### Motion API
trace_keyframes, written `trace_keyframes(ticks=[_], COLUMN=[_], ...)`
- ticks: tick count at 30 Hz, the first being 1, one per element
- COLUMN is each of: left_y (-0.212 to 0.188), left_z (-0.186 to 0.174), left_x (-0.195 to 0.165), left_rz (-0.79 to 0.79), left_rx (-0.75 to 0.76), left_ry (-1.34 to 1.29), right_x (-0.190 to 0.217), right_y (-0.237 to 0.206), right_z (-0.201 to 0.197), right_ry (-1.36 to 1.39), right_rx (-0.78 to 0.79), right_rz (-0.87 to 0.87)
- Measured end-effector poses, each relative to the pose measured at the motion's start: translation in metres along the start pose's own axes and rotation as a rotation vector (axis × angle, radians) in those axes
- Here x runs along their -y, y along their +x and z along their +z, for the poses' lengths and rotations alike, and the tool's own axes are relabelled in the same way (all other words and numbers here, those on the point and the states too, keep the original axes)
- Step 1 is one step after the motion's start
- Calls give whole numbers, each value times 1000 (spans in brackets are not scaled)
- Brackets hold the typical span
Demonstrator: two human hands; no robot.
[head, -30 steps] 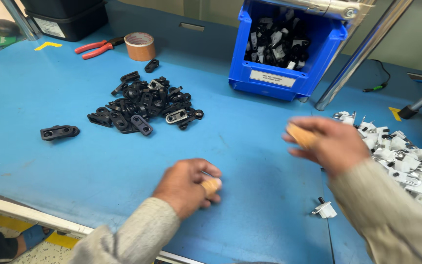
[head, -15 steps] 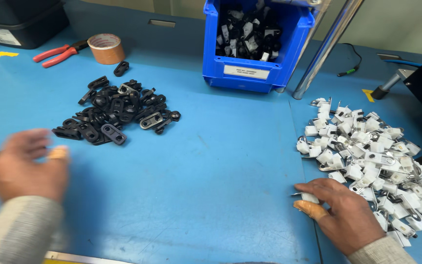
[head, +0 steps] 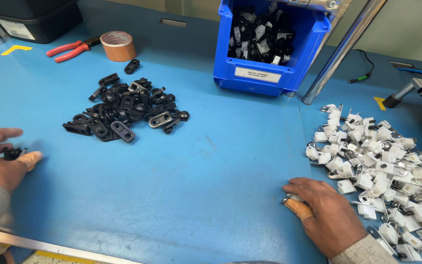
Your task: The person picks black plastic bracket parts from a pile on the workbench, fits a white plastic and metal clip piece into each bracket by hand, and drops the assembled part into a blue bin. They repeat this assembly cycle one part at a time throughout the episode.
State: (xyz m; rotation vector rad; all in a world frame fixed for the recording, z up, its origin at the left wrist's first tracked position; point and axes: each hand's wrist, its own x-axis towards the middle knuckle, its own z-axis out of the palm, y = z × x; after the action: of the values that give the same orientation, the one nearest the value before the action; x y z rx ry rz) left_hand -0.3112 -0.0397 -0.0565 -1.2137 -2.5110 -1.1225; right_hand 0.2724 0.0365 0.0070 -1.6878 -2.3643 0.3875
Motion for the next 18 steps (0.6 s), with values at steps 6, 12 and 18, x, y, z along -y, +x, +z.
trace_keyframes(ticks=[6, 12, 18], left_y=[-66, -138, -160], left_z=[5, 51, 44], left_x=[-123, -261, -293], left_rz=[26, 330, 302], left_rx=[226, 320, 521], left_ry=[-273, -595, -659], right_x=[6, 46, 78], right_y=[2, 38, 69], right_z=[17, 20, 29], right_ry=[-47, 306, 1005], right_rx=[-175, -108, 252], right_rz=[-197, -214, 360])
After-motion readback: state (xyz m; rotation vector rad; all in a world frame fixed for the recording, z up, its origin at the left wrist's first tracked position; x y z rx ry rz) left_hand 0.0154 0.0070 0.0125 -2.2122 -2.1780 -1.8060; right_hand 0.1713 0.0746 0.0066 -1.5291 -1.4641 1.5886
